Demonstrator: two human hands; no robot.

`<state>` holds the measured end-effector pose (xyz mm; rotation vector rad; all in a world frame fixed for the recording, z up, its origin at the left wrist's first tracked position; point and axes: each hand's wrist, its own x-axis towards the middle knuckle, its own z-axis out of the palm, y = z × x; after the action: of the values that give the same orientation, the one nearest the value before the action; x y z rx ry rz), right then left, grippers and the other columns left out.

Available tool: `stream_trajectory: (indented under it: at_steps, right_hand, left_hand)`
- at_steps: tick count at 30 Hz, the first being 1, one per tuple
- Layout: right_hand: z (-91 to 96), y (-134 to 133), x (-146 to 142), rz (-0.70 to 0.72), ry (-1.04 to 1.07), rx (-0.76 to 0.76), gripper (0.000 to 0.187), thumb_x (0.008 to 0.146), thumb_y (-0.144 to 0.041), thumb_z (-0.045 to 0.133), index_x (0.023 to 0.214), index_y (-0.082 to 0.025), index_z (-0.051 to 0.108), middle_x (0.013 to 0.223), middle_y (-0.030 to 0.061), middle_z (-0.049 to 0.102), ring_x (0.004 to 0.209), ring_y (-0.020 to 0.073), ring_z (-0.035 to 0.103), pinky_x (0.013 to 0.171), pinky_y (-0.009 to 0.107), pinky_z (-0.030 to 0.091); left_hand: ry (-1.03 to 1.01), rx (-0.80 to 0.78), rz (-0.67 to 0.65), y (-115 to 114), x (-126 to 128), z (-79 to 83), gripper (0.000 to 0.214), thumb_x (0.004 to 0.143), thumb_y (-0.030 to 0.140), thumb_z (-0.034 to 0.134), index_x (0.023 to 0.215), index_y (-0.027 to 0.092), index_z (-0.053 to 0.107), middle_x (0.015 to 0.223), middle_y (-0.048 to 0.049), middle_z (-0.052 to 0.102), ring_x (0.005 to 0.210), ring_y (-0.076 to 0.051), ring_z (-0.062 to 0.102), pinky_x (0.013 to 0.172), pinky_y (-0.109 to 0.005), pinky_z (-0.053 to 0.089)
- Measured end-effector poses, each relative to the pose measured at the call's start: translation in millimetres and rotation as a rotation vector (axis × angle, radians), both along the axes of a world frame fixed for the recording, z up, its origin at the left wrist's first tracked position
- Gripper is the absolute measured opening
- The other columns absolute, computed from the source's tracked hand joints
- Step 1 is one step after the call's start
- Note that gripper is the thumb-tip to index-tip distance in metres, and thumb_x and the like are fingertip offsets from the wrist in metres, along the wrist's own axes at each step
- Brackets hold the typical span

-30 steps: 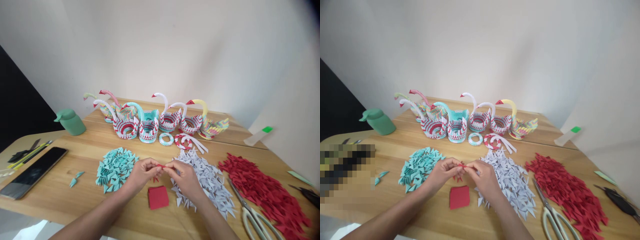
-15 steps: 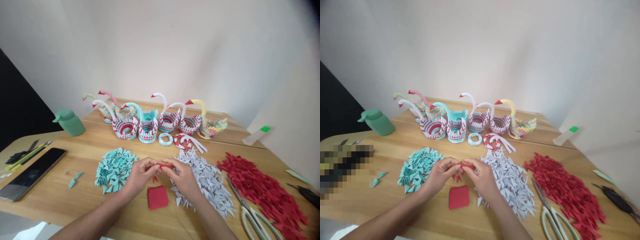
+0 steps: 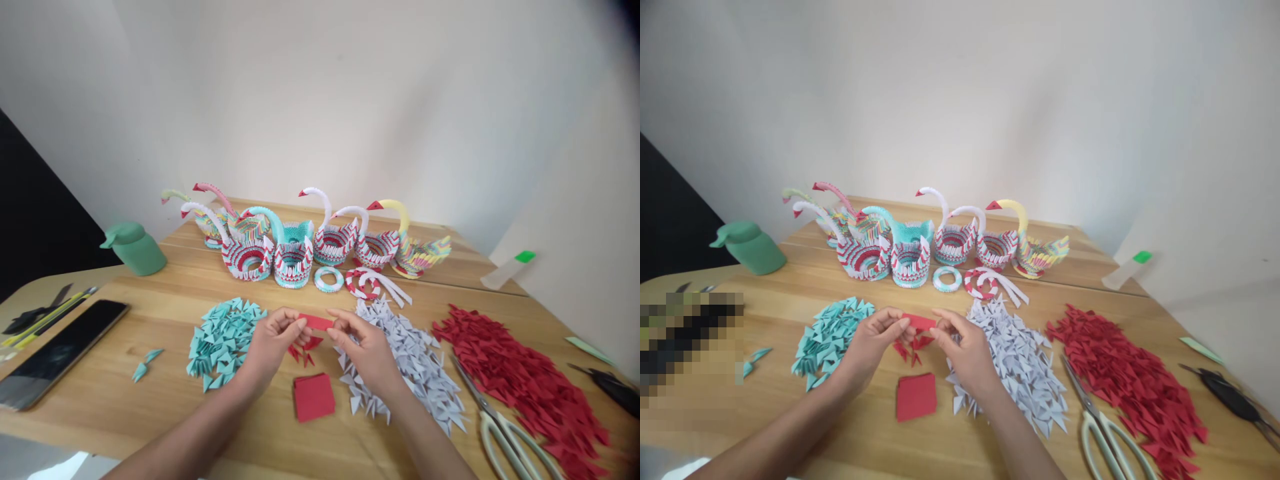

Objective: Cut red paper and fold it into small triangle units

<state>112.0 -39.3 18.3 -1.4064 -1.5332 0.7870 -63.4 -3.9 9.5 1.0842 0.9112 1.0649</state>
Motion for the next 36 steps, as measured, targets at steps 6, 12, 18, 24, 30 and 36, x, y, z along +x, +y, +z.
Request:
stream_trajectory:
  at_steps: [6,12,18,24,30,36]
  right_hand:
    - [3.7,0,-1,0.036,0.049,0.007,0.031,0.081,-0.027,0.058,0.110,-0.017,0.061,0.071,-0.0015,0.057,0.066,0.0133,0.055,0.065,0.025,0.045]
    - [3.3,0,3,0.056,0.096,-0.092,0.031,0.082,-0.037,0.057,0.105,-0.017,0.063,0.073,0.0000,0.058,0.066,0.0140,0.054,0.061,0.024,0.042]
    - [3.9,-2,-3,0.035,-0.012,-0.081,0.030,0.083,-0.037,0.054,0.060,-0.017,0.056,0.053,-0.0042,0.045,0.052,0.0101,0.039,0.050,0.022,0.031]
    - [4.0,-3,-7,0.037,-0.032,-0.057,0.029,0.083,-0.036,0.053,0.060,-0.017,0.054,0.054,-0.0041,0.046,0.052,0.0103,0.040,0.051,0.022,0.031]
    - [0.7,-3,-10,0.031,0.003,-0.085,0.029,0.082,-0.037,0.054,0.061,-0.018,0.056,0.054,-0.0044,0.047,0.051,0.0102,0.040,0.050,0.022,0.031]
    - [-0.5,-3,-9,0.088,-0.002,-0.135,0.030,0.082,-0.039,0.055,0.061,-0.018,0.055,0.055,-0.0047,0.047,0.052,0.0103,0.041,0.051,0.022,0.032]
  left_hand:
    - [-0.106,-0.037,-0.046,2,-1,-5.2,0.027,0.072,0.037,0.070,0.076,0.013,0.058,0.066,-0.0024,0.069,0.057,-0.012,0.060,0.059,-0.024,0.048]
    - [-0.078,-0.030,-0.051,0,0,1.1,0.029,0.070,0.038,0.072,0.075,0.013,0.059,0.064,-0.0025,0.069,0.056,-0.012,0.060,0.058,-0.023,0.047]
    - [-0.081,-0.047,-0.085,-3,3,-0.3,0.031,0.069,0.040,0.073,0.074,0.012,0.060,0.063,-0.0036,0.068,0.055,-0.012,0.060,0.055,-0.022,0.046]
    - [-0.121,-0.103,-0.204,-2,4,-10.9,0.034,0.072,0.042,0.070,0.070,0.010,0.062,0.064,-0.0043,0.064,0.051,-0.010,0.054,0.050,-0.022,0.043]
    - [-0.147,-0.137,-0.165,-2,4,-8.4,0.036,0.068,0.043,0.073,0.066,0.010,0.061,0.063,-0.0038,0.063,0.050,-0.009,0.053,0.051,-0.022,0.042]
    - [-0.172,-0.122,-0.164,-1,1,-5.3,0.037,0.067,0.045,0.073,0.065,0.010,0.060,0.061,-0.0035,0.063,0.050,-0.009,0.052,0.052,-0.022,0.041]
